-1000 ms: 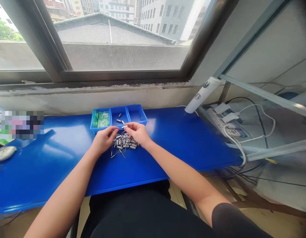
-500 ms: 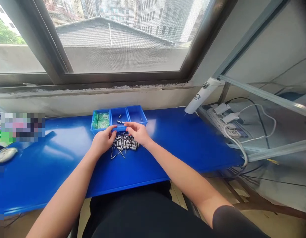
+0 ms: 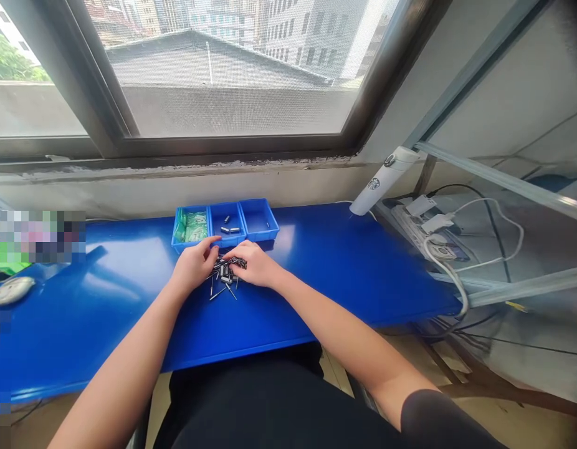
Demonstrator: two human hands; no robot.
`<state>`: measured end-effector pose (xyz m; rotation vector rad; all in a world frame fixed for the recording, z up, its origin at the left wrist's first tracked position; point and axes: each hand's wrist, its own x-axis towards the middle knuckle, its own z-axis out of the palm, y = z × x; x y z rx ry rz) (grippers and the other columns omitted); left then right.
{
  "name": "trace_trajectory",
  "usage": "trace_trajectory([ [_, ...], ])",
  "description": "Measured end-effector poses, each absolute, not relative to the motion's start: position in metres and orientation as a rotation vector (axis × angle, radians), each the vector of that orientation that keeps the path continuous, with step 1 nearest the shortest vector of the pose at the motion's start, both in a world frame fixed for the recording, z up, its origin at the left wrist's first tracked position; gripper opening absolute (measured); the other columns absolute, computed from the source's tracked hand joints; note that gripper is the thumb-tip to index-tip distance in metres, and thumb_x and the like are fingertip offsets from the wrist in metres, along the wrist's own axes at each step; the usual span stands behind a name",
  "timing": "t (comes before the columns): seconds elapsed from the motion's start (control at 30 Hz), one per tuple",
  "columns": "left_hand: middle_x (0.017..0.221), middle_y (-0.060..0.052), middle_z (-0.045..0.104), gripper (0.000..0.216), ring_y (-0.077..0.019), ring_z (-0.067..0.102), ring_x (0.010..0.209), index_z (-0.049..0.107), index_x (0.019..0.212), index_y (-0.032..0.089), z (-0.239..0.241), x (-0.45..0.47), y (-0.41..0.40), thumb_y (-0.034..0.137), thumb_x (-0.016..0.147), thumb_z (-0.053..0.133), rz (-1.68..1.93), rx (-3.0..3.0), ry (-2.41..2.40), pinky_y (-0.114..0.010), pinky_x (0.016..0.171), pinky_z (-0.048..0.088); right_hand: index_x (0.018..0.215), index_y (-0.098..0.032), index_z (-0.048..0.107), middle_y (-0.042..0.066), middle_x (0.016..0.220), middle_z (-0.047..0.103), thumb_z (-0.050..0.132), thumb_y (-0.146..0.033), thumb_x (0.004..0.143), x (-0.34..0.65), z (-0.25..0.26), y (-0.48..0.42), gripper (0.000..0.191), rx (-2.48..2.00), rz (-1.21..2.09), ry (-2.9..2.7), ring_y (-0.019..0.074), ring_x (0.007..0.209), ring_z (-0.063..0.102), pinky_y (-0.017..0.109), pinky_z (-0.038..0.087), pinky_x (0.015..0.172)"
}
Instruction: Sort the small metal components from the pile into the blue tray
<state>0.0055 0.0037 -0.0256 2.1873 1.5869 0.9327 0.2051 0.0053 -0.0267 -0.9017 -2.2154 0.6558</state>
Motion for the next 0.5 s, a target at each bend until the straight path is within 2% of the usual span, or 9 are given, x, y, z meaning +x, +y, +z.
trace_trajectory([
  [0.1, 0.056, 0.003, 0.056, 0.035, -0.0107, 0.048, 0.047, 0.067, 0.118, 0.018, -0.0239, 0.0070, 0.0024, 0.033, 0.092, 0.049, 0.993, 2.191, 1.572, -0.022, 0.050, 0.038, 0.108, -0.024, 0.072, 0.005, 0.103, 0.073, 0.063, -0.006, 0.079, 0.2041, -0.0265, 0.0019, 0.035, -0.926, 0.678, -2.280, 0.0227, 0.108, 0.058, 0.044, 0.041, 0.100],
  [0.23, 0.056, 0.003, 0.057, 0.031, -0.0100, 0.046, 0.046, 0.070, 0.109, 0.018, -0.0224, 0.0079, 0.0016, 0.031, 0.091, 0.049, 1.051, 2.192, 1.526, -0.022, 0.050, 0.038, 0.108, -0.022, 0.072, 0.008, 0.102, 0.071, 0.061, -0.004, 0.081, 0.1992, -0.0256, -0.0028, 0.034, -0.945, 0.670, -2.320, 0.0230, 0.112, 0.057, 0.045, 0.037, 0.099],
  [0.37, 0.057, 0.002, 0.060, 0.028, -0.0101, 0.047, 0.046, 0.071, 0.103, 0.018, -0.0239, 0.0068, 0.0023, 0.030, 0.090, 0.050, 1.050, 2.197, 1.505, -0.022, 0.049, 0.038, 0.104, -0.023, 0.072, 0.006, 0.101, 0.072, 0.064, -0.013, 0.084, 0.1979, -0.0218, -0.0052, 0.024, -0.942, 0.699, -2.280, 0.0226, 0.111, 0.057, 0.045, 0.035, 0.100],
  [0.5, 0.057, 0.002, 0.060, 0.029, -0.0101, 0.047, 0.047, 0.071, 0.103, 0.017, -0.0244, 0.0064, 0.0024, 0.031, 0.090, 0.049, 1.056, 2.207, 1.500, -0.022, 0.049, 0.037, 0.097, -0.022, 0.073, 0.005, 0.099, 0.073, 0.073, -0.018, 0.079, 0.1990, -0.0211, -0.0048, 0.018, -0.918, 0.701, -2.307, 0.0235, 0.110, 0.057, 0.044, 0.034, 0.098],
])
